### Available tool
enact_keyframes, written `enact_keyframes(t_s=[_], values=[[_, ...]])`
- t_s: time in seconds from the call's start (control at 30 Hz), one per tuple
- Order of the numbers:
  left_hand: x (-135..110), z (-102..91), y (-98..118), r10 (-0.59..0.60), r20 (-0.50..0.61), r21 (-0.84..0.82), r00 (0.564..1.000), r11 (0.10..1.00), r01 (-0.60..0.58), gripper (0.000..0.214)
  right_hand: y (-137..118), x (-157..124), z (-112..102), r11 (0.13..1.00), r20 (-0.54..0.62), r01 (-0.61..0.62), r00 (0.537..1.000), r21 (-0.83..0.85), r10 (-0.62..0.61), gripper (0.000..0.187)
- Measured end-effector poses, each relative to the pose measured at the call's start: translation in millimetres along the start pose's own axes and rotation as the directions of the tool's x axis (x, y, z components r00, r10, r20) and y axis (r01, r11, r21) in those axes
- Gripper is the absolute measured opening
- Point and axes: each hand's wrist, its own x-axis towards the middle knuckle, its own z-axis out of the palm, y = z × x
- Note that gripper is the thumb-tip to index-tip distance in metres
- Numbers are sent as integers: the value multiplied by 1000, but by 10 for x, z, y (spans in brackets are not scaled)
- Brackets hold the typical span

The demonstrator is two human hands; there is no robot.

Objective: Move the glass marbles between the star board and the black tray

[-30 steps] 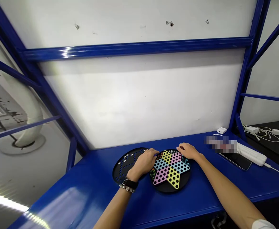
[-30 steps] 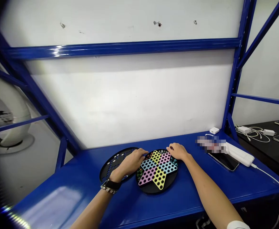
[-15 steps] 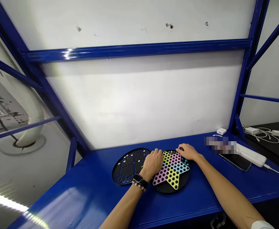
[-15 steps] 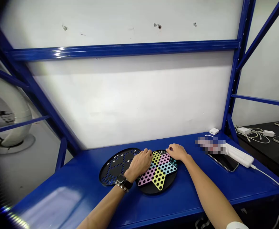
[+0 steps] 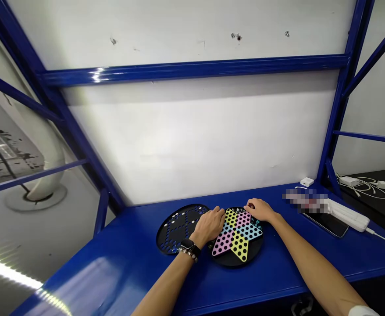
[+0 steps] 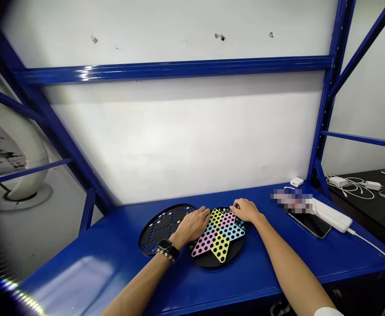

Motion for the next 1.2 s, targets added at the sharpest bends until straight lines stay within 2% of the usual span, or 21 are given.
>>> enact_keyframes(t_s=[0.3, 0.47, 0.7, 0.93, 1.2], values=[[10, -11, -10, 18, 14, -84, 1000, 996, -16, 42, 1, -1, 3, 1000, -2, 2, 1000, 7, -2, 27], [14, 4, -7, -58, -4, -123, 998, 991, 57, 44, 0, 0, 1, 1000, -4, 8, 1000, 4, -8, 26], [48, 52, 16, -122, -53, -64, 991, 991, 119, 47, -33, -17, -31, 1000, 4, -5, 1000, 4, 5, 24], [142, 36, 5, -138, 7, -9, 990, 990, 138, 58, -7, -5, -19, 1000, 8, -3, 1000, 4, 3, 23], [164, 44, -16, -201, 5, 4, 980, 980, 201, 68, -3, -3, -16, 1000, 1, 1, 1000, 2, -1, 22]])
